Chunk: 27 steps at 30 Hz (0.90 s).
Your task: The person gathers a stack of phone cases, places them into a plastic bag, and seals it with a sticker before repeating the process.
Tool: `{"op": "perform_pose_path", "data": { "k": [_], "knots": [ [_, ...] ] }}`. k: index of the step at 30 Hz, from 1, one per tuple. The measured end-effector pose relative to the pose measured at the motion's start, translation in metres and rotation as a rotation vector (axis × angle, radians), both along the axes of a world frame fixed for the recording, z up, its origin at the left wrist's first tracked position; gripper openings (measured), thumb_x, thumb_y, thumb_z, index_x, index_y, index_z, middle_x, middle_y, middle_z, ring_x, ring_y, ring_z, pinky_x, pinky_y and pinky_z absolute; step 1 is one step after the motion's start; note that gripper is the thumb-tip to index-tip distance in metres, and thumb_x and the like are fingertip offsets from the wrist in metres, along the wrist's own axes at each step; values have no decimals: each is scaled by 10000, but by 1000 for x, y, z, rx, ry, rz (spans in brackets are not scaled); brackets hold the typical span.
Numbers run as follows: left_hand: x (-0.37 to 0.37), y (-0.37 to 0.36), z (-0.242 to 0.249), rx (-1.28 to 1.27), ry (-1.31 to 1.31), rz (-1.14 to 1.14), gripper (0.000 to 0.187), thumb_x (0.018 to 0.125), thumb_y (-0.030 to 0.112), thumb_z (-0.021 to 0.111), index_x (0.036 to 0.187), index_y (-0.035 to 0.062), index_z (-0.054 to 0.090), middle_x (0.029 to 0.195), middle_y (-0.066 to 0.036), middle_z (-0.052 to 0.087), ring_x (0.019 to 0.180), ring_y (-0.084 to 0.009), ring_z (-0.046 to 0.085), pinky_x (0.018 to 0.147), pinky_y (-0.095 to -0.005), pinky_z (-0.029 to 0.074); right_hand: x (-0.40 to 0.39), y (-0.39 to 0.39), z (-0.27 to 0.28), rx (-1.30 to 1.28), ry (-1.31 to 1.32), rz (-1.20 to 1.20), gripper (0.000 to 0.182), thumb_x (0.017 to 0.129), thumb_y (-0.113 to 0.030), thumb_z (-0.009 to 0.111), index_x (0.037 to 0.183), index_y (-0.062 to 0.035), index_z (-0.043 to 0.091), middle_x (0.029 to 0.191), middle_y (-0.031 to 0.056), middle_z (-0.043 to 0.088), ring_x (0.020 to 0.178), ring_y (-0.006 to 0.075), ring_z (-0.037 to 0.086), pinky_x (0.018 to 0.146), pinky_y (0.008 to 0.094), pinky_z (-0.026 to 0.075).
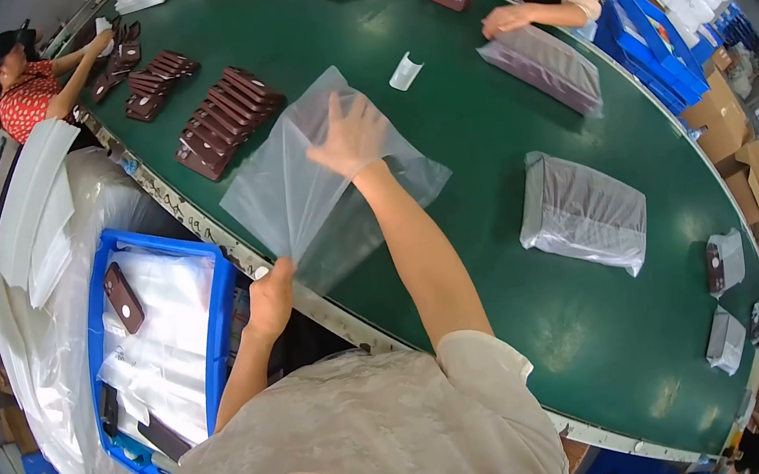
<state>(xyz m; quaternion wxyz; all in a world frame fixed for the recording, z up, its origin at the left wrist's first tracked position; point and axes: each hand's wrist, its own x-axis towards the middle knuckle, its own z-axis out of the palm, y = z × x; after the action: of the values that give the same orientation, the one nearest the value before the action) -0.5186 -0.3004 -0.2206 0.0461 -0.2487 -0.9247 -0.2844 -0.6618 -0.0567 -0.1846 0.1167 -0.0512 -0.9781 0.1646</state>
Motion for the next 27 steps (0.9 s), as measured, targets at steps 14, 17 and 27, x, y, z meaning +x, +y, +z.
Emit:
{"op": "perform_pose_path", "data": {
  "k": [14, 17, 27],
  "knots": [
    [38, -21, 23, -355, -486, -120, 103, 874, 18, 598, 970, -3, 565, 751, -193, 617, 758, -429, 622, 651, -462, 491, 53, -25, -17, 32, 106, 72, 1019, 691, -484, 790, 1490, -15, 365, 1500, 334, 311, 1338, 487, 356, 1097, 596, 254],
    [-4, -37, 89, -99, -558, -365, 246, 892, 78, 627, 1119, -4, 585, 964, -171, 663, 962, -345, 648, 826, -415, 505, 48, -19, -22, 61, 133, 77, 999, 715, -471, 779, 1482, 13, 360, 1504, 337, 314, 1375, 486, 323, 1109, 609, 236],
    [-121, 105, -85, 176, 238, 157, 635, 963, 231, 569, 1468, -71, 332, 1511, -226, 391, 1424, -362, 348, 1190, -431, 264, 138, -2, -23, -40, 196, 238, 768, 833, -292, 736, 1440, 43, 407, 1527, 289, 341, 1409, 453, 326, 1133, 578, 278]
  ]
}}
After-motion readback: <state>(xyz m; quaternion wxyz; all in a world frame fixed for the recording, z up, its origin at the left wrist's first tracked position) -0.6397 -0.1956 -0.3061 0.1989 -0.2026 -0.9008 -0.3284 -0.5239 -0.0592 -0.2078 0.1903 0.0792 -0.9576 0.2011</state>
